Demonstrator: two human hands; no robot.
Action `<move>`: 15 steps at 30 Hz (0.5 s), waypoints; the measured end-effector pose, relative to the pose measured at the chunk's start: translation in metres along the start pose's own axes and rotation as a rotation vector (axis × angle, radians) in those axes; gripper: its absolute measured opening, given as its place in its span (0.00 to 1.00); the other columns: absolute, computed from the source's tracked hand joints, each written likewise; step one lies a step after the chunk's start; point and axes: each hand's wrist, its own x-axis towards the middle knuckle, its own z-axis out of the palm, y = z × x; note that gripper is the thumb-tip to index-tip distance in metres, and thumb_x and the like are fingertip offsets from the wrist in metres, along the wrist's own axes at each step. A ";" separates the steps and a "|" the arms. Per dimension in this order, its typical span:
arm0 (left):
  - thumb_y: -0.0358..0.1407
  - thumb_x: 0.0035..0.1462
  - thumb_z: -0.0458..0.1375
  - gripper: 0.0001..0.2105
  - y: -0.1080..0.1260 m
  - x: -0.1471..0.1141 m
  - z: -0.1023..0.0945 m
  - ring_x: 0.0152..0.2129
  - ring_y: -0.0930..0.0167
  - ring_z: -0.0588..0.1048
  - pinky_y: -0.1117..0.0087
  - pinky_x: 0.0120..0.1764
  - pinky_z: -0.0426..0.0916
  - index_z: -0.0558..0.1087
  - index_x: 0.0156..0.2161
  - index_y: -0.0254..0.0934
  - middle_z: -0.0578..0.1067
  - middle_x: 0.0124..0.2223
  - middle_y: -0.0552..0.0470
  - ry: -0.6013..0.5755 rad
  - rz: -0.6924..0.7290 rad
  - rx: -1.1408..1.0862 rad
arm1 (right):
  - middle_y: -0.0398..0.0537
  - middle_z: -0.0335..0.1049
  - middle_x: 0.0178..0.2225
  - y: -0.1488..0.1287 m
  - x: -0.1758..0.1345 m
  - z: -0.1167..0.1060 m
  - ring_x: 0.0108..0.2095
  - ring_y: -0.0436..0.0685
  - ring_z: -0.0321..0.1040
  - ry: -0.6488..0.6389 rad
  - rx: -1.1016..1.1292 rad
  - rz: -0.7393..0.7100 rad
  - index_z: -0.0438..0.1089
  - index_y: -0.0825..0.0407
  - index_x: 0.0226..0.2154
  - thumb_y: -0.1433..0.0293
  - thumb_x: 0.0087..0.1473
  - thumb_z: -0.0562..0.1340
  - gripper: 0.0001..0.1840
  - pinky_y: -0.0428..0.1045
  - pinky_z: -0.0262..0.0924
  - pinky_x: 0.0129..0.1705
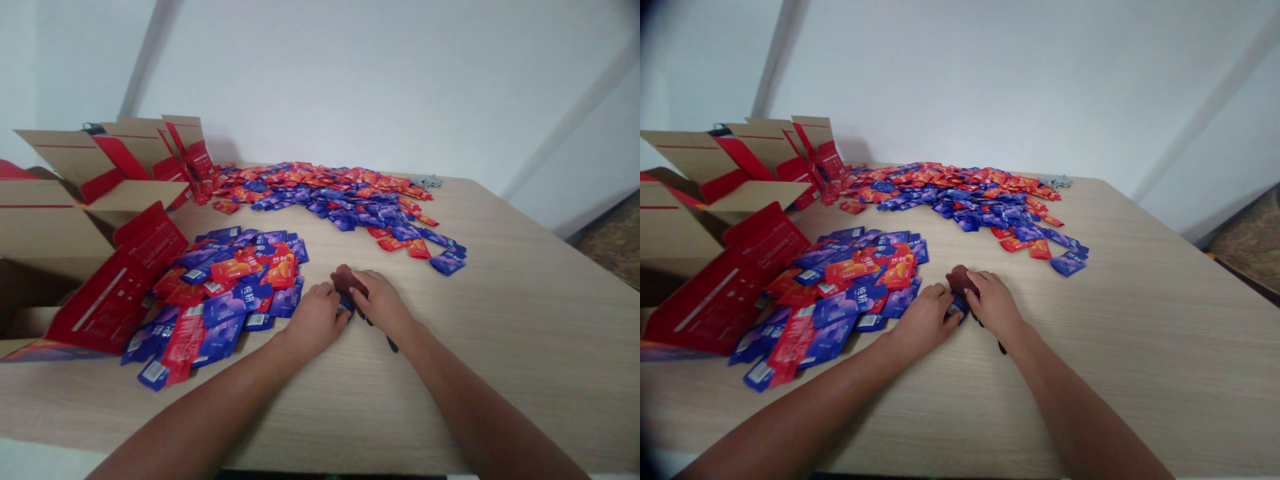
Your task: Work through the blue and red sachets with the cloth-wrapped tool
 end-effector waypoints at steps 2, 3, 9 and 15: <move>0.43 0.67 0.61 0.11 0.001 -0.001 -0.002 0.46 0.58 0.76 0.57 0.53 0.73 0.79 0.44 0.37 0.76 0.47 0.42 -0.010 -0.011 0.019 | 0.56 0.78 0.54 0.006 0.005 -0.001 0.54 0.65 0.72 0.010 -0.036 0.047 0.73 0.50 0.63 0.71 0.65 0.61 0.25 0.60 0.67 0.60; 0.43 0.67 0.61 0.11 0.002 -0.001 -0.003 0.46 0.58 0.76 0.57 0.53 0.73 0.79 0.44 0.37 0.76 0.46 0.42 -0.016 -0.016 0.025 | 0.57 0.78 0.54 0.008 0.007 -0.002 0.54 0.65 0.72 0.018 -0.058 0.071 0.73 0.50 0.62 0.71 0.65 0.61 0.25 0.60 0.66 0.60; 0.44 0.69 0.59 0.13 0.004 0.000 -0.008 0.47 0.59 0.76 0.57 0.54 0.72 0.80 0.46 0.37 0.76 0.47 0.42 -0.047 -0.012 0.031 | 0.59 0.78 0.53 0.019 0.010 -0.010 0.53 0.67 0.73 0.079 -0.167 0.149 0.74 0.52 0.61 0.71 0.65 0.60 0.23 0.61 0.66 0.60; 0.43 0.69 0.59 0.13 0.003 0.001 -0.008 0.47 0.59 0.76 0.56 0.54 0.72 0.80 0.47 0.38 0.77 0.47 0.42 -0.050 -0.031 0.011 | 0.59 0.76 0.58 0.011 0.004 -0.024 0.58 0.70 0.71 0.333 -0.065 0.055 0.72 0.50 0.63 0.68 0.66 0.58 0.25 0.67 0.66 0.63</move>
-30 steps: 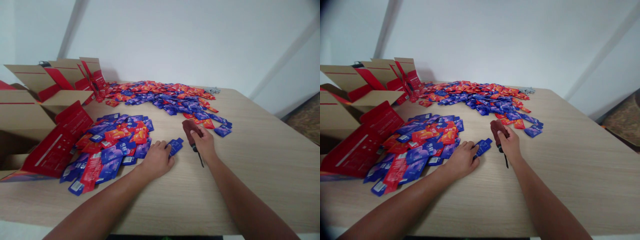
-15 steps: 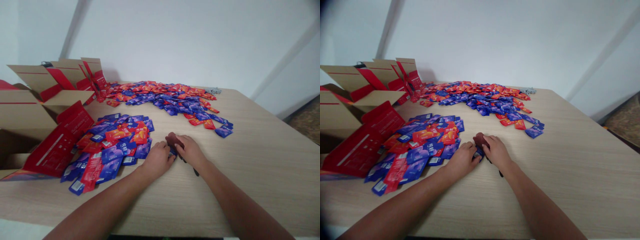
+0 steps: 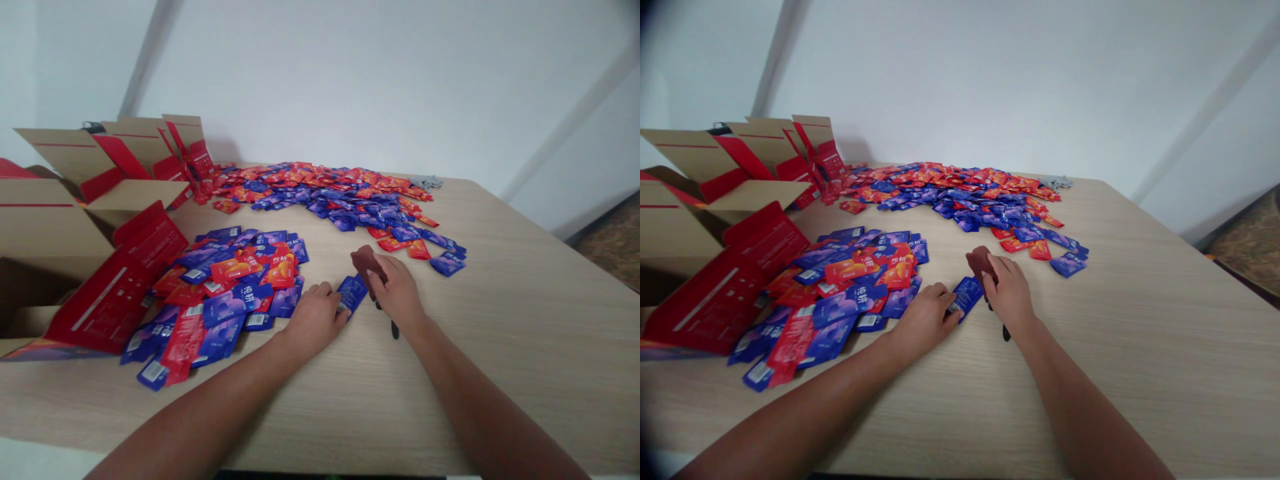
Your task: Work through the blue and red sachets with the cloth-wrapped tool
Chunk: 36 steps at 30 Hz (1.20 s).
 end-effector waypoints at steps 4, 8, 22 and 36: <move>0.43 0.67 0.61 0.13 -0.001 0.002 0.003 0.48 0.59 0.77 0.56 0.55 0.72 0.79 0.48 0.37 0.77 0.48 0.42 -0.008 -0.024 -0.020 | 0.56 0.75 0.59 -0.017 -0.008 0.000 0.60 0.67 0.71 -0.083 0.168 -0.089 0.71 0.46 0.64 0.66 0.68 0.59 0.24 0.65 0.66 0.65; 0.42 0.65 0.63 0.12 -0.003 0.003 0.006 0.50 0.58 0.76 0.57 0.55 0.72 0.78 0.47 0.37 0.78 0.51 0.42 0.016 -0.025 -0.025 | 0.56 0.76 0.57 -0.023 -0.015 0.012 0.57 0.66 0.71 -0.304 0.178 -0.137 0.72 0.47 0.63 0.68 0.67 0.60 0.24 0.65 0.68 0.62; 0.45 0.67 0.62 0.13 0.001 0.002 -0.006 0.45 0.59 0.77 0.58 0.49 0.72 0.79 0.46 0.38 0.77 0.48 0.43 -0.034 -0.041 0.022 | 0.57 0.79 0.53 0.009 -0.002 0.024 0.53 0.68 0.73 -0.244 -0.042 -0.012 0.74 0.49 0.62 0.70 0.64 0.62 0.24 0.63 0.67 0.59; 0.46 0.67 0.62 0.13 0.002 0.001 -0.008 0.45 0.58 0.77 0.57 0.48 0.72 0.78 0.46 0.39 0.77 0.49 0.42 -0.034 -0.046 0.017 | 0.62 0.74 0.61 0.022 0.004 0.000 0.61 0.70 0.69 0.088 0.016 0.063 0.69 0.53 0.66 0.63 0.69 0.57 0.27 0.68 0.64 0.65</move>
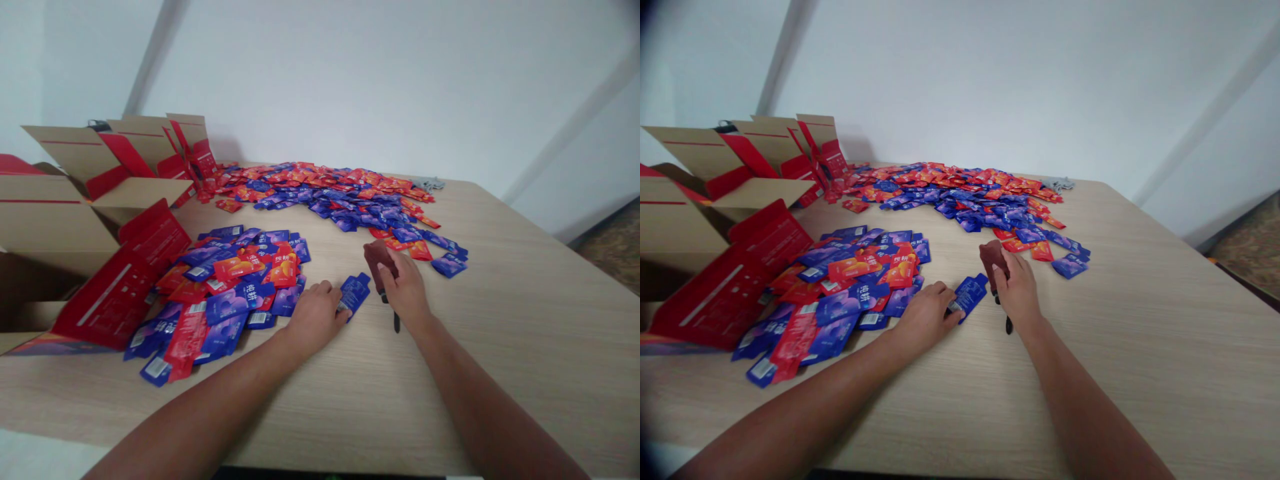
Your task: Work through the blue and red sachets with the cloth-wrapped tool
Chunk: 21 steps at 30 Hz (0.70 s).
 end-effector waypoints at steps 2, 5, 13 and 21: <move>0.46 0.66 0.62 0.13 0.000 0.001 0.001 0.45 0.58 0.77 0.57 0.48 0.73 0.78 0.46 0.39 0.77 0.48 0.42 -0.007 -0.008 -0.001 | 0.60 0.72 0.63 -0.012 -0.003 -0.003 0.63 0.69 0.67 0.027 0.066 -0.044 0.68 0.50 0.67 0.61 0.70 0.58 0.27 0.68 0.62 0.67; 0.45 0.66 0.63 0.12 0.000 0.001 0.003 0.46 0.58 0.77 0.57 0.49 0.73 0.78 0.46 0.39 0.77 0.48 0.43 -0.002 -0.017 -0.007 | 0.58 0.74 0.61 -0.029 -0.012 -0.001 0.61 0.68 0.69 -0.079 0.152 -0.126 0.69 0.48 0.66 0.62 0.69 0.60 0.26 0.67 0.64 0.66; 0.44 0.65 0.64 0.13 -0.003 0.001 0.006 0.47 0.59 0.77 0.58 0.51 0.72 0.78 0.49 0.39 0.77 0.51 0.43 0.017 0.004 -0.034 | 0.54 0.77 0.59 -0.027 -0.021 0.015 0.57 0.66 0.72 -0.405 0.100 -0.186 0.71 0.46 0.65 0.68 0.66 0.63 0.26 0.64 0.66 0.62; 0.46 0.66 0.62 0.13 0.000 0.001 -0.001 0.46 0.58 0.77 0.57 0.49 0.72 0.79 0.47 0.39 0.77 0.48 0.42 -0.019 -0.021 -0.006 | 0.59 0.78 0.55 0.005 -0.011 0.015 0.55 0.70 0.73 -0.310 -0.090 -0.023 0.74 0.50 0.63 0.68 0.64 0.62 0.25 0.66 0.66 0.61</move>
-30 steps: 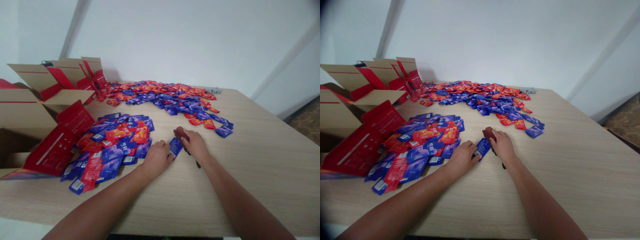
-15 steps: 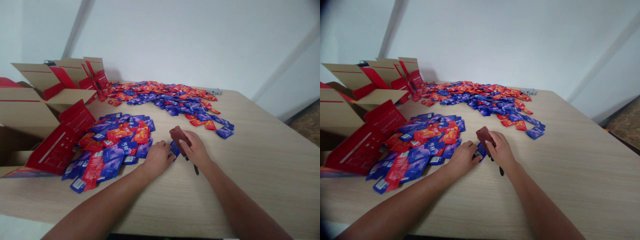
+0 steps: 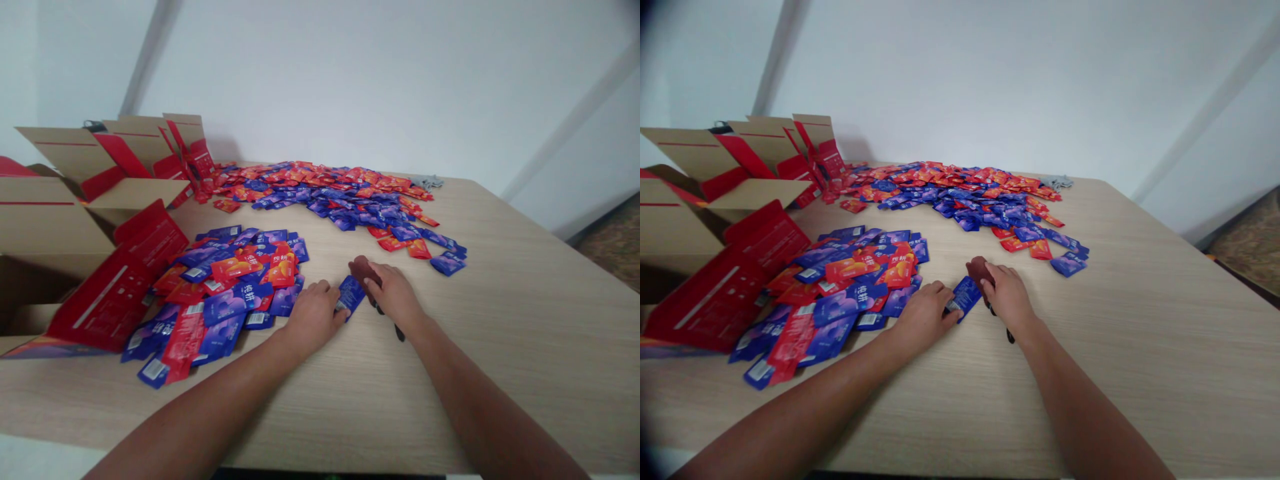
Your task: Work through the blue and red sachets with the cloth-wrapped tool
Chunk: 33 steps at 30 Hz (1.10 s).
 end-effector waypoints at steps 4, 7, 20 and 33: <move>0.46 0.66 0.63 0.14 -0.002 0.000 0.001 0.46 0.58 0.77 0.58 0.50 0.72 0.79 0.49 0.39 0.77 0.49 0.42 0.005 0.007 -0.009 | 0.61 0.77 0.57 0.002 0.000 -0.009 0.56 0.71 0.72 0.121 0.013 0.031 0.73 0.53 0.63 0.68 0.65 0.60 0.25 0.68 0.65 0.62; 0.46 0.66 0.63 0.14 -0.003 0.000 0.002 0.46 0.58 0.77 0.58 0.49 0.72 0.79 0.49 0.39 0.77 0.48 0.43 0.014 0.012 -0.012 | 0.61 0.75 0.59 -0.008 0.000 -0.018 0.59 0.70 0.71 0.264 0.133 0.028 0.70 0.52 0.65 0.64 0.68 0.59 0.25 0.67 0.65 0.64; 0.45 0.65 0.64 0.13 -0.003 0.000 0.004 0.46 0.59 0.77 0.60 0.49 0.72 0.79 0.50 0.40 0.77 0.50 0.44 0.029 0.022 -0.023 | 0.54 0.76 0.60 -0.032 -0.010 -0.001 0.59 0.66 0.70 -0.154 0.167 -0.160 0.70 0.47 0.66 0.67 0.67 0.62 0.26 0.64 0.64 0.64; 0.45 0.65 0.63 0.13 0.000 0.000 -0.001 0.45 0.59 0.78 0.59 0.49 0.72 0.79 0.48 0.39 0.78 0.48 0.43 0.015 0.001 -0.006 | 0.56 0.77 0.59 -0.013 -0.004 0.000 0.58 0.67 0.72 -0.087 0.064 -0.045 0.71 0.50 0.65 0.67 0.66 0.62 0.26 0.62 0.64 0.63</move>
